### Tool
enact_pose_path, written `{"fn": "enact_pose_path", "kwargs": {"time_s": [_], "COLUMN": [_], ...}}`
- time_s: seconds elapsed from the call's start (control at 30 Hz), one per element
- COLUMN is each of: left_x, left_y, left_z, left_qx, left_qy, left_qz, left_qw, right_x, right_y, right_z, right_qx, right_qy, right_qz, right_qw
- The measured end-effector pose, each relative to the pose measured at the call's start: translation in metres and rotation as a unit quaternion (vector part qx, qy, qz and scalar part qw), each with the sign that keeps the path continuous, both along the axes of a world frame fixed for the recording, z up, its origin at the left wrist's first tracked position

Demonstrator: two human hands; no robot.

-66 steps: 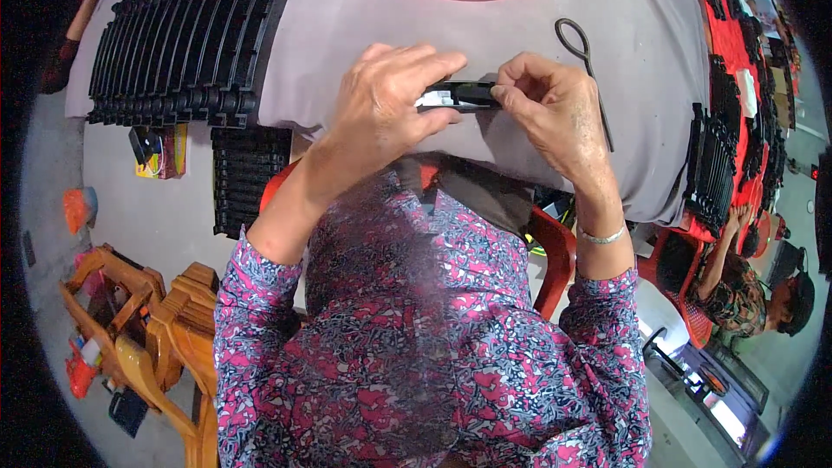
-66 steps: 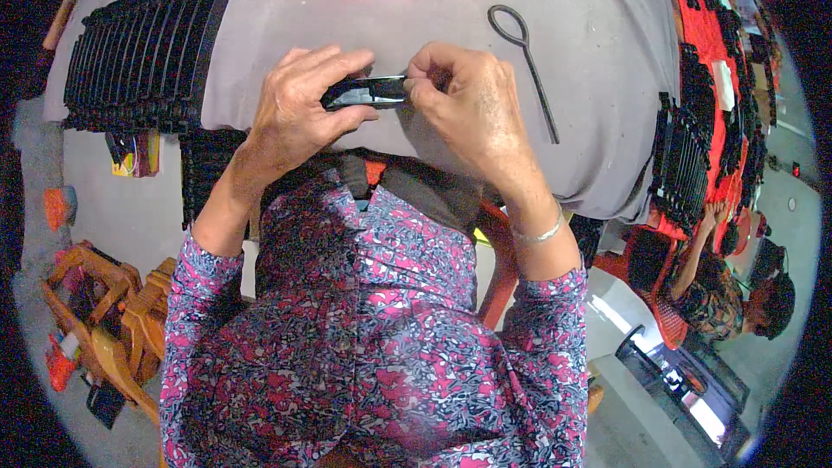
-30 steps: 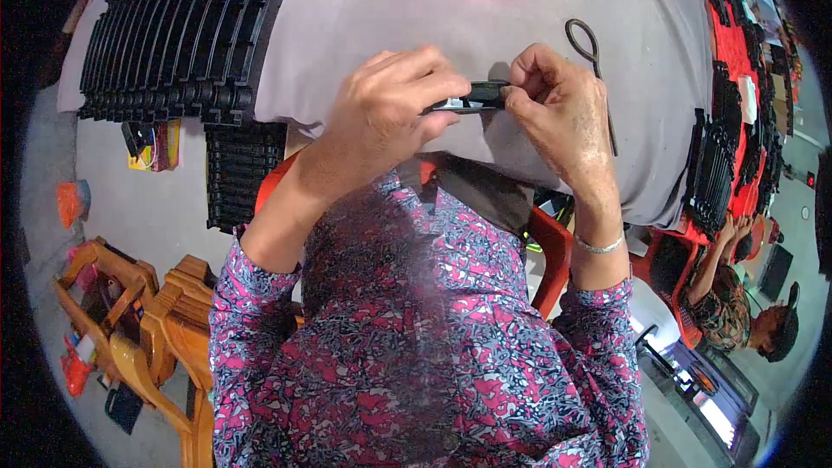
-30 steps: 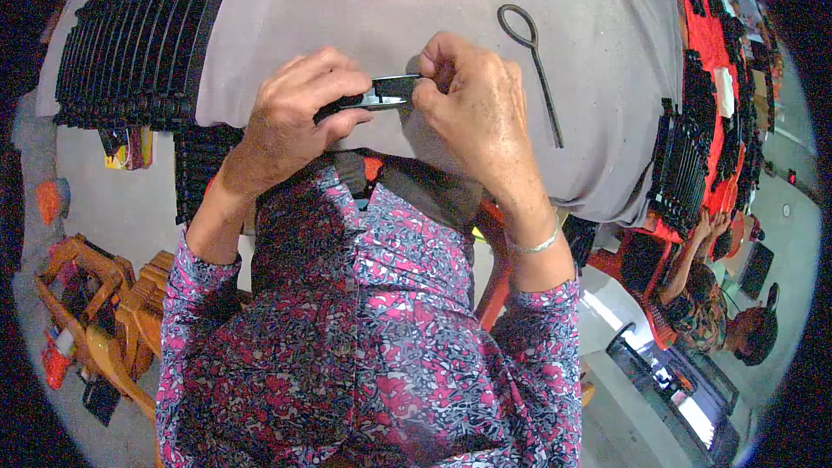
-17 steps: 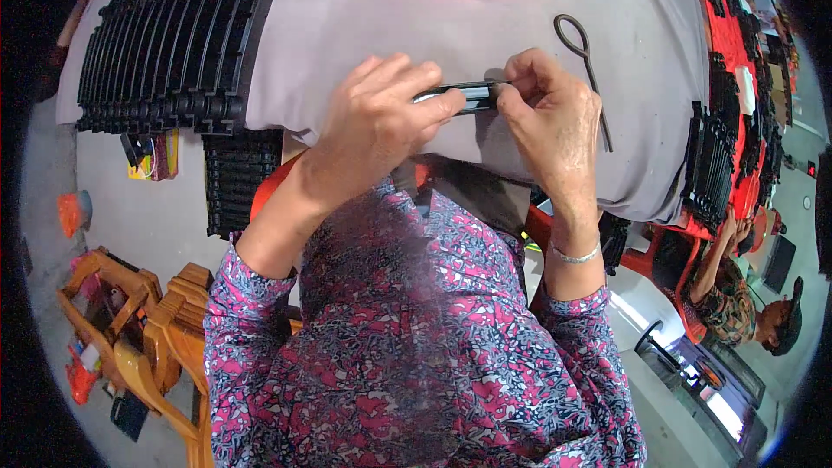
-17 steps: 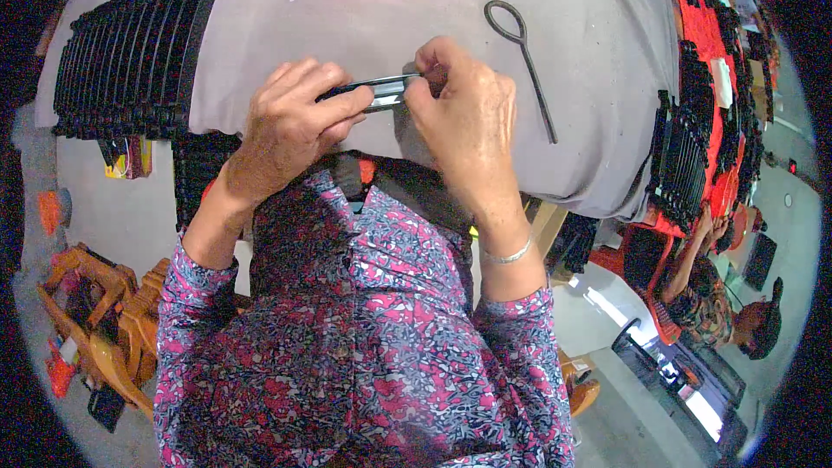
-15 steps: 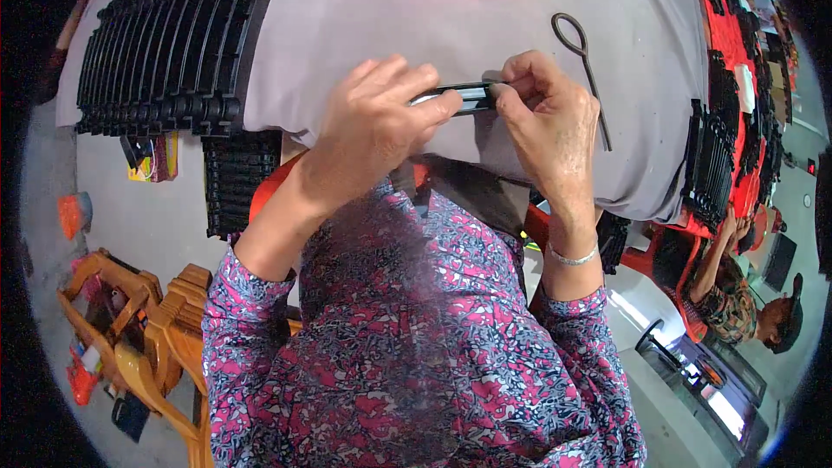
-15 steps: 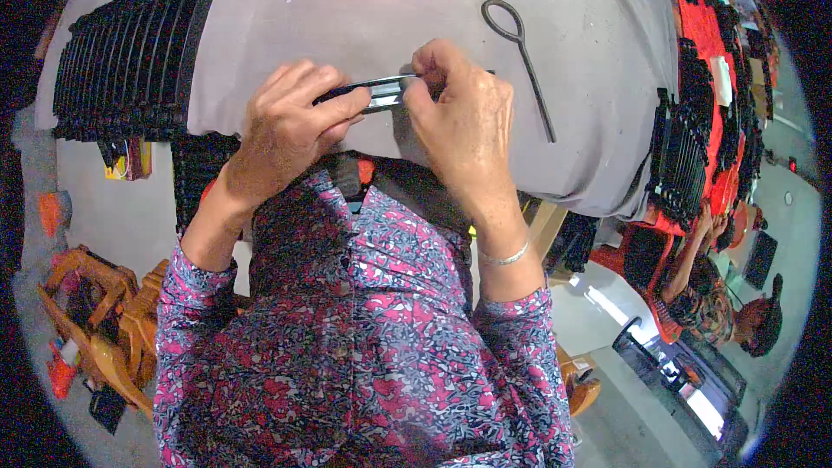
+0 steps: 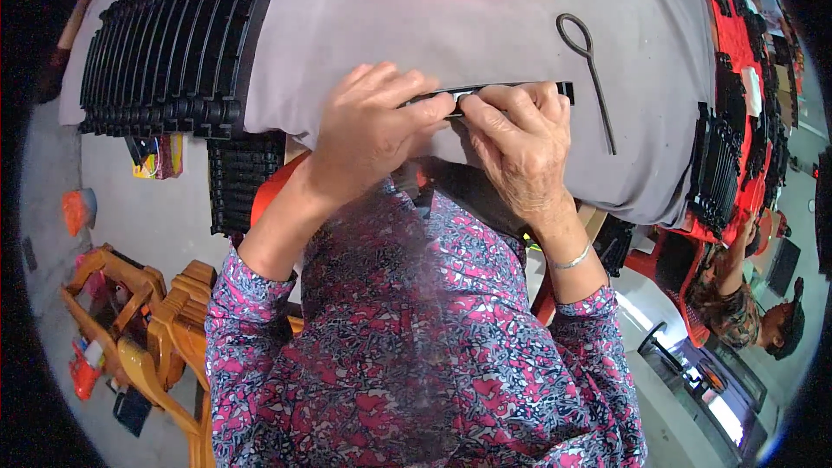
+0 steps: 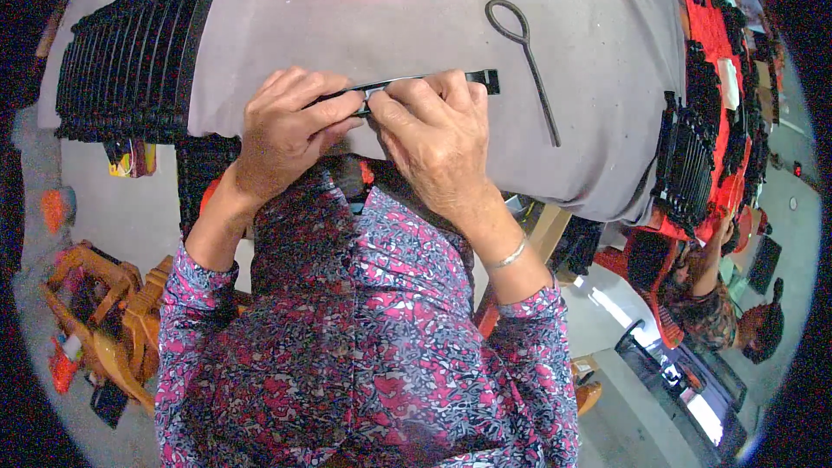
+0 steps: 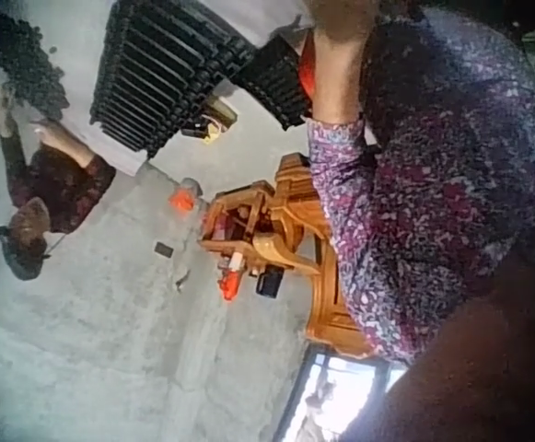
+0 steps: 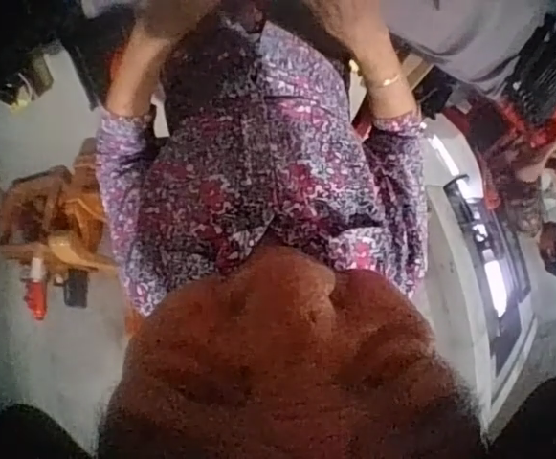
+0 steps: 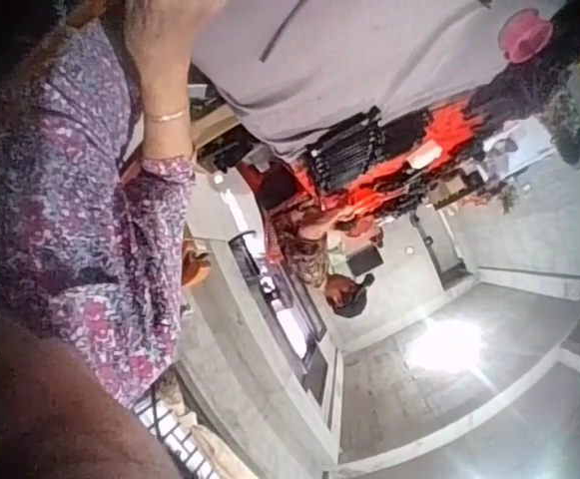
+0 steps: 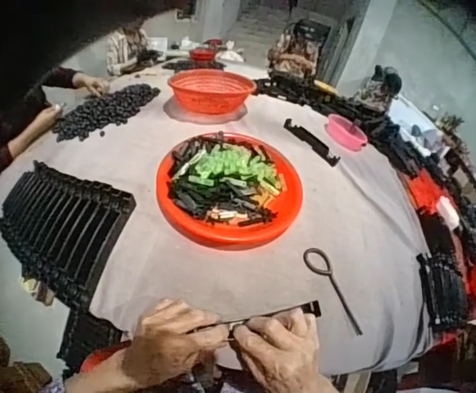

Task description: The person assembles small internal plastic components into a plastic housing using a metal hook tool to seat the parts.

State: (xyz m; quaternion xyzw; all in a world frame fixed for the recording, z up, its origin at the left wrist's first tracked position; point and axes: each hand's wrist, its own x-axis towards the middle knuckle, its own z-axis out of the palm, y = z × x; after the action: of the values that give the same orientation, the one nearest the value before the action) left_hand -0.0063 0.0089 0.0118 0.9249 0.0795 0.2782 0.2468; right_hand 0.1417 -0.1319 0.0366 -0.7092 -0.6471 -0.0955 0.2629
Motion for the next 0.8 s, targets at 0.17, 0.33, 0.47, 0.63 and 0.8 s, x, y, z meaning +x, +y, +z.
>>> {"fn": "enact_pose_path", "kwargs": {"time_s": [0.17,0.33,0.47,0.63,0.8], "left_x": [-0.001,-0.003,-0.003,-0.003,-0.004], "left_y": [0.002,0.004,0.007,0.009,0.009], "left_z": [-0.002,0.0,-0.003,-0.001,-0.001], "left_qx": [-0.012,-0.025,-0.021,-0.011,-0.018], "left_qy": [-0.01,0.003,-0.009,-0.004,0.0], "left_qz": [-0.01,-0.028,-0.046,-0.066,-0.076], "left_qw": [1.0,0.999,0.999,0.998,0.997], "right_x": [0.001,0.003,0.007,0.016,0.023], "right_y": [0.0,0.001,0.002,0.006,0.009], "right_z": [-0.003,-0.002,-0.001,0.007,0.012], "right_qx": [0.002,0.006,0.001,-0.039,-0.064], "right_qy": [-0.003,0.006,0.013,0.015,0.032], "right_qz": [0.004,0.016,0.042,0.1,0.157], "right_qw": [1.0,1.0,0.999,0.994,0.985]}}
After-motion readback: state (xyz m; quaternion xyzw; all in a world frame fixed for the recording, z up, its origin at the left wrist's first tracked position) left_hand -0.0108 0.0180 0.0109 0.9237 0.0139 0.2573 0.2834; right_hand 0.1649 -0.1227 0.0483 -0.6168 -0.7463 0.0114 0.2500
